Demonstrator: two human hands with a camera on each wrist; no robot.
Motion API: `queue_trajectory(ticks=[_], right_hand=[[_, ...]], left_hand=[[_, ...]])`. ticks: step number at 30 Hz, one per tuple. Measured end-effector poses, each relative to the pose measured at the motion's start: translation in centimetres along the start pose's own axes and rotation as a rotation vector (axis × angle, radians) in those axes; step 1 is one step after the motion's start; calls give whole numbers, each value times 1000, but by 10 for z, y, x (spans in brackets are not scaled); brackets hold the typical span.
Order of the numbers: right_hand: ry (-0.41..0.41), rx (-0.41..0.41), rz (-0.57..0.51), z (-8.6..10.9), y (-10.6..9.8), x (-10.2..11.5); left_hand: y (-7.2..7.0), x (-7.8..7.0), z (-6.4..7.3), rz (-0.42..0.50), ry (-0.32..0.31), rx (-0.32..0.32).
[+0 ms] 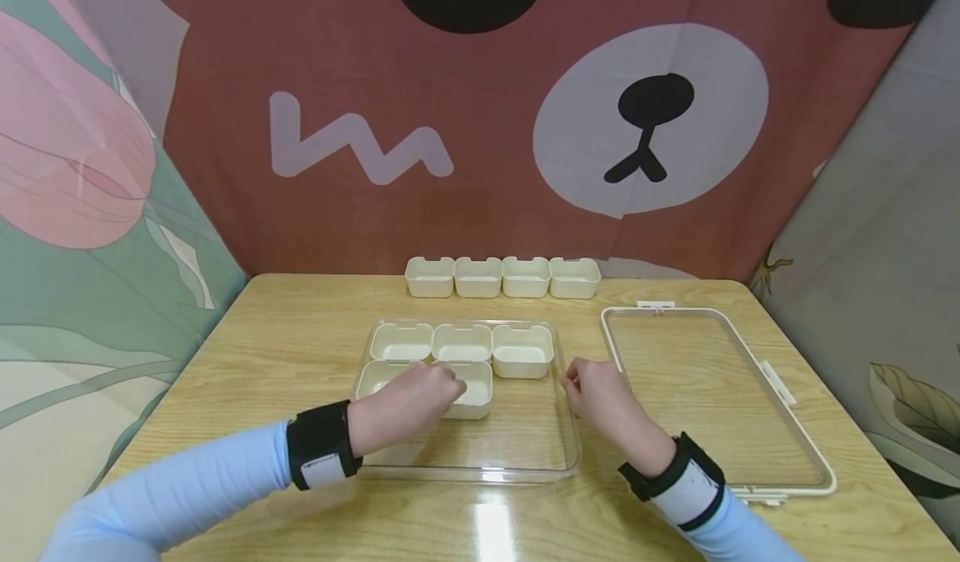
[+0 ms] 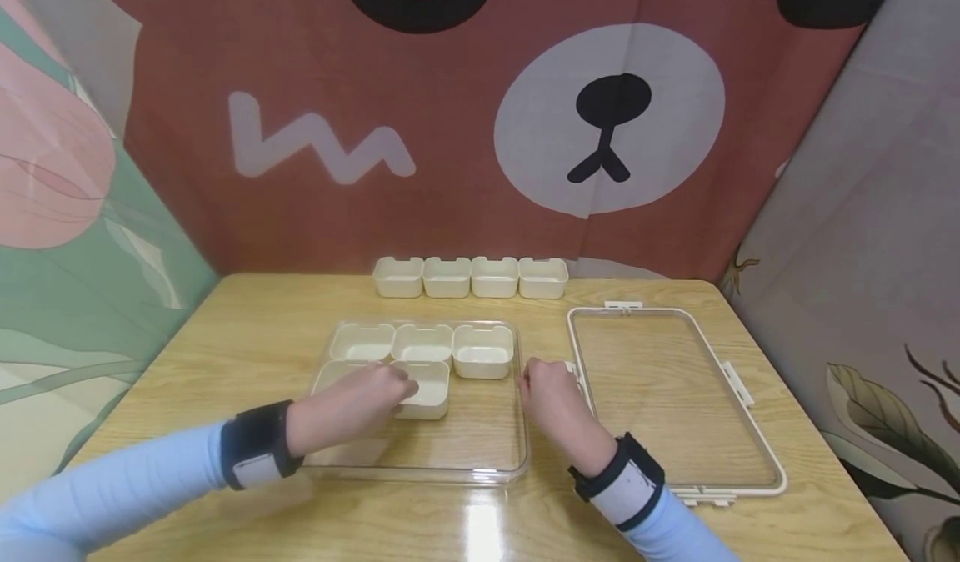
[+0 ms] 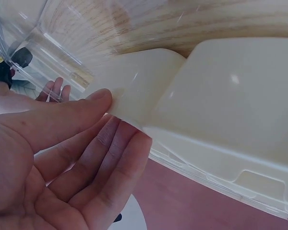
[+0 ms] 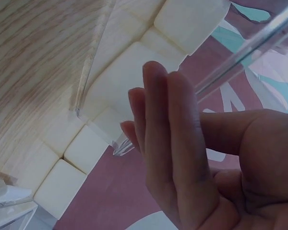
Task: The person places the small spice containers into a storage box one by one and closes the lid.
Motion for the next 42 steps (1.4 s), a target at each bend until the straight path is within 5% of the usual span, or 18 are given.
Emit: queue_trajectory(ticks=[19, 30, 34, 42], right_hand=[[53, 87, -95, 2, -2, 0], [61, 84, -103, 0, -1, -2], [54, 83, -105, 0, 0, -2], [38, 71, -111, -1, 1, -3]], left_hand=[[-2, 4, 2, 69, 2, -3], [-9, 13, 8, 77, -67, 9], [-14, 20, 9, 54, -128, -31], [-21, 45, 8, -77, -173, -216]])
Point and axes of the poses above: each hand's wrist, its own z-axis away from the middle knuckle, its own y-axis out of the palm, x = y × z, the point moved 4 cm from there along -z, towards the middle knuckle, and after that the axes turned 5 degrees about x, right-handed, at the moved point
